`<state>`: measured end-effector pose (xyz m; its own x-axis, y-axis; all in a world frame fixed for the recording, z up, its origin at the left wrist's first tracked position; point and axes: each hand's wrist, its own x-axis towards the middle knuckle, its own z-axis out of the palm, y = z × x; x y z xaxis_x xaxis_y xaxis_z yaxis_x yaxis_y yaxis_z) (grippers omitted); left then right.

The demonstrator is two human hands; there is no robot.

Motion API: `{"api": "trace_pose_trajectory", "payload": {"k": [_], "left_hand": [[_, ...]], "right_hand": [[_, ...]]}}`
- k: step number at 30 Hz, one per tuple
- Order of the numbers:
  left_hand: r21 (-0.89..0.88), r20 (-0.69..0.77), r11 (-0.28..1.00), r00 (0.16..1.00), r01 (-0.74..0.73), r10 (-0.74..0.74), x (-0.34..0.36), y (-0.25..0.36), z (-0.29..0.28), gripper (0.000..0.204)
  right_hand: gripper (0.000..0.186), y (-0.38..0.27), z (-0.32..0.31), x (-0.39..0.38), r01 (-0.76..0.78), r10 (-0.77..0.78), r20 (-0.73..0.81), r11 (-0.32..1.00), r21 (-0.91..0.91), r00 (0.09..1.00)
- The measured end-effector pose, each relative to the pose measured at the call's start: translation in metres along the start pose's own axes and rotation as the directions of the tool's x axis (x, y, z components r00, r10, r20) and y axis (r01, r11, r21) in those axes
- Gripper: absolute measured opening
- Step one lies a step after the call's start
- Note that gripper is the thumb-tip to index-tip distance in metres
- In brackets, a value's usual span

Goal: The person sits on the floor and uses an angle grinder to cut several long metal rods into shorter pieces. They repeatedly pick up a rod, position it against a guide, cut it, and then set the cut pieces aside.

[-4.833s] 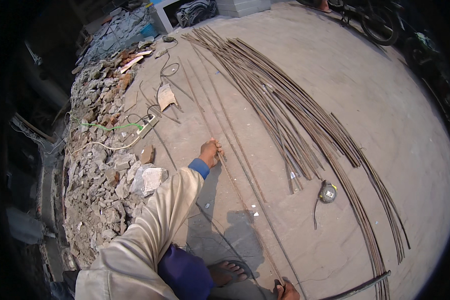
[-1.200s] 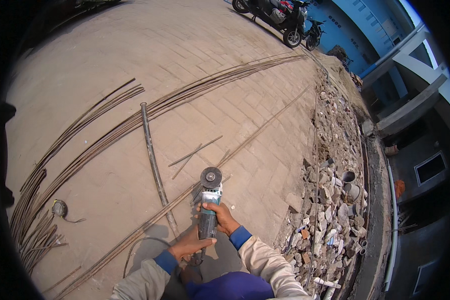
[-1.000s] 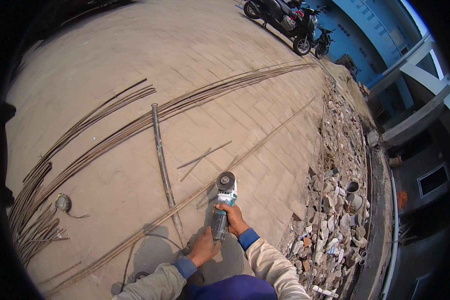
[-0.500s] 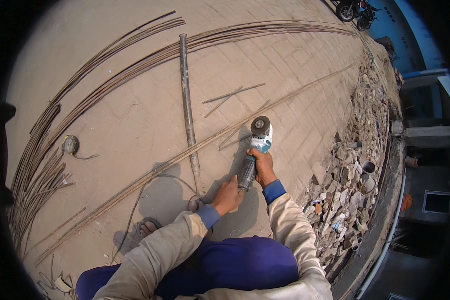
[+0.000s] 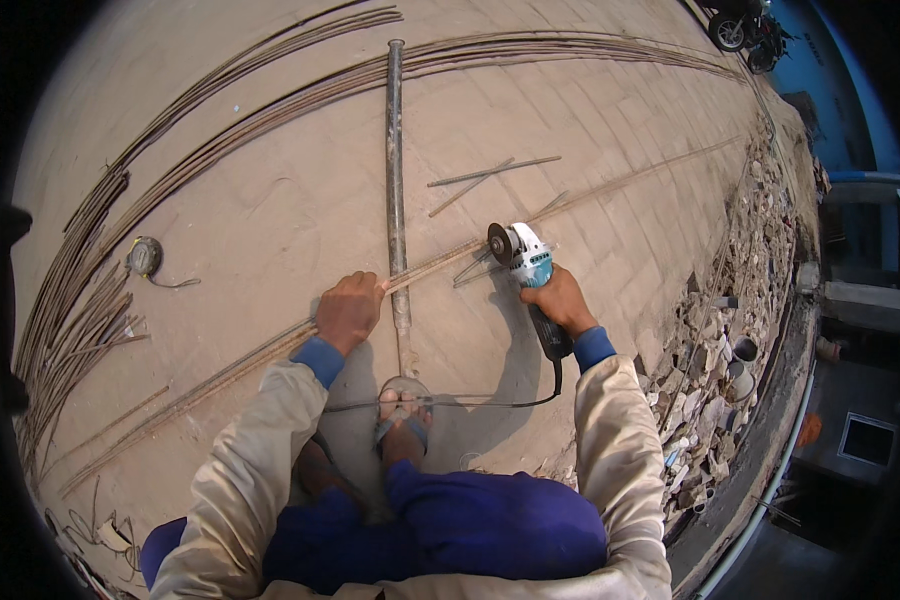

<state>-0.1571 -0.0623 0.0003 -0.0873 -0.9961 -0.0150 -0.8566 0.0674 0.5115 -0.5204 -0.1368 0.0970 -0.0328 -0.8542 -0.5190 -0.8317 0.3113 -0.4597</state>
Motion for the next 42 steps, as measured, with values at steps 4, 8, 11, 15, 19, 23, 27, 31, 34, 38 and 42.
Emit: {"api": "trace_pose_trajectory", "payload": {"k": [4, 8, 11, 15, 19, 23, 27, 31, 34, 38, 42], "left_hand": [[-0.014, 0.122, 0.997, 0.990, 0.075, -0.073, -0.003, 0.000, 0.005, 0.037], [-0.055, 0.187, 0.990, 0.975, 0.131, -0.119, 0.001, 0.001, -0.001, 0.039], [-0.072, 0.253, 0.980, 0.953, 0.187, -0.164, 0.002, 0.002, -0.005, 0.039], [-0.065, 0.290, 0.973, 0.937, 0.220, -0.193, 0.002, 0.003, -0.007, 0.038], [-0.077, 0.284, 0.975, 0.942, 0.208, -0.178, 0.002, 0.002, -0.007, 0.039], [-0.083, 0.240, 0.987, 0.964, 0.138, -0.114, 0.000, -0.001, -0.005, 0.040], [-0.093, 0.148, 0.992, 0.987, 0.081, -0.066, -0.003, -0.004, -0.001, 0.041], [-0.110, 0.079, 0.993, 0.996, 0.039, -0.030, -0.005, -0.007, 0.001, 0.040], [-0.122, 0.066, 0.992, 0.997, 0.041, -0.033, -0.005, -0.007, 0.001, 0.039], [-0.121, 0.043, 0.991, 0.998, 0.048, -0.043, -0.004, -0.006, 0.001, 0.038], [-0.097, 0.069, 0.994, 0.996, 0.056, -0.049, -0.003, -0.006, 0.001, 0.039]], "right_hand": [[0.049, -0.012, -0.002, 0.006, 0.019, -0.016, 0.029, 0.997, -0.079, 0.999], [0.050, -0.015, -0.001, 0.010, -0.004, 0.008, 0.066, 0.998, -0.060, 0.998], [0.049, -0.016, 0.000, 0.013, 0.006, -0.001, 0.078, 0.998, -0.064, 0.997], [0.049, -0.019, -0.001, 0.017, -0.004, 0.015, 0.088, 0.994, -0.113, 0.996], [0.048, -0.022, -0.003, 0.017, -0.003, 0.017, 0.084, 0.987, -0.161, 0.996], [0.051, -0.025, -0.002, 0.019, -0.002, 0.017, 0.085, 0.984, -0.180, 0.996], [0.050, -0.029, -0.001, 0.022, 0.031, -0.012, 0.086, 0.973, -0.229, 0.996], [0.047, -0.031, 0.000, 0.023, 0.041, -0.025, 0.081, 0.977, -0.209, 0.996], [0.046, -0.029, 0.000, 0.021, 0.013, 0.002, 0.085, 0.984, -0.179, 0.996], [0.045, -0.022, 0.001, 0.020, 0.018, -0.002, 0.099, 0.987, -0.157, 0.995], [0.044, -0.013, 0.003, 0.018, 0.014, 0.000, 0.106, 0.991, -0.132, 0.994]]}}
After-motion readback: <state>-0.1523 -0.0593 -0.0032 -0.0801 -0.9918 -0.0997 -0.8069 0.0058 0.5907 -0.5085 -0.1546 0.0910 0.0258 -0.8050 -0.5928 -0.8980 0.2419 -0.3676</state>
